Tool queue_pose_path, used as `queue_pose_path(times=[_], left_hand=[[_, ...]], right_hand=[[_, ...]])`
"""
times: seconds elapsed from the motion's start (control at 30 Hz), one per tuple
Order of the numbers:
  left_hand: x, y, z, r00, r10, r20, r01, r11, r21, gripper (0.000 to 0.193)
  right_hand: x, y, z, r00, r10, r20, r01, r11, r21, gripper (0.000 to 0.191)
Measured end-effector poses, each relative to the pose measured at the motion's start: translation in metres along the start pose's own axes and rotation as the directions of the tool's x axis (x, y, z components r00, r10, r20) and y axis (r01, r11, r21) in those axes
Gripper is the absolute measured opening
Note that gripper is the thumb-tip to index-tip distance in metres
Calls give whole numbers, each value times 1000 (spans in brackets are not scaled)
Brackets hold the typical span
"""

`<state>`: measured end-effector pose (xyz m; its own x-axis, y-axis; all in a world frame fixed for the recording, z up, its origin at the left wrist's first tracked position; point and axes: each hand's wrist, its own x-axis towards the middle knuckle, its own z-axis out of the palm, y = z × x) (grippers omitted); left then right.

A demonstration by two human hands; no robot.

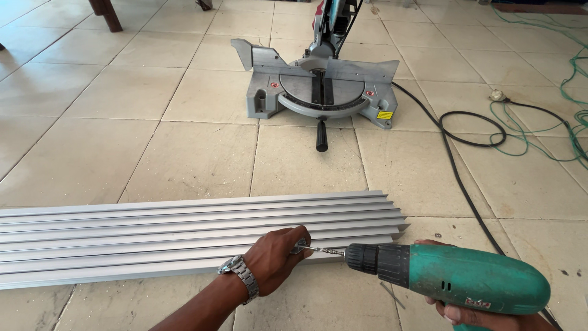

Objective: The person uses a corded drill to drive screws into small metal brackets attached to a long aluminum profile. They then use a hammer to tap the brackets into place. The task is performed on a tiled floor with a miter saw visible in the background.

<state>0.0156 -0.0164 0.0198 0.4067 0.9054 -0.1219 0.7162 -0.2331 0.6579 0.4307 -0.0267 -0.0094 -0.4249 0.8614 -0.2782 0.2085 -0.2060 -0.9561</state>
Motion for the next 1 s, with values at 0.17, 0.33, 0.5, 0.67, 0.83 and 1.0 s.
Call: queue_pose_path(times=[0.17,0.33,0.5,0.67,0.83,1.0], left_hand=[[0,1,0,1000,-1,19,1,1000,-5,21],[-1,0,0,999,36,2,-36,999,-24,19],[-1,0,0,999,37,-4,-37,999,-11,18],[0,0,0,998,61,-27,-60,998,13,19],[0,1,2,1000,29,-9,-29,999,25,24],[1,2,1,1000,1,18,-2,999,36,27]], right_hand=[[-1,4,0,1000,26,-7,-26,999,37,101],[1,5,-1,999,41,-10,-41,999,7,101],[-3,9,-4,1000,6,-13,-5,1000,21,100],[4,14,-9,978,144,148,-187,925,332,97],[-7,18,-12,937,325,-125,-317,945,81,91],[-5,19,-12,935,328,-132,-325,945,46,90]])
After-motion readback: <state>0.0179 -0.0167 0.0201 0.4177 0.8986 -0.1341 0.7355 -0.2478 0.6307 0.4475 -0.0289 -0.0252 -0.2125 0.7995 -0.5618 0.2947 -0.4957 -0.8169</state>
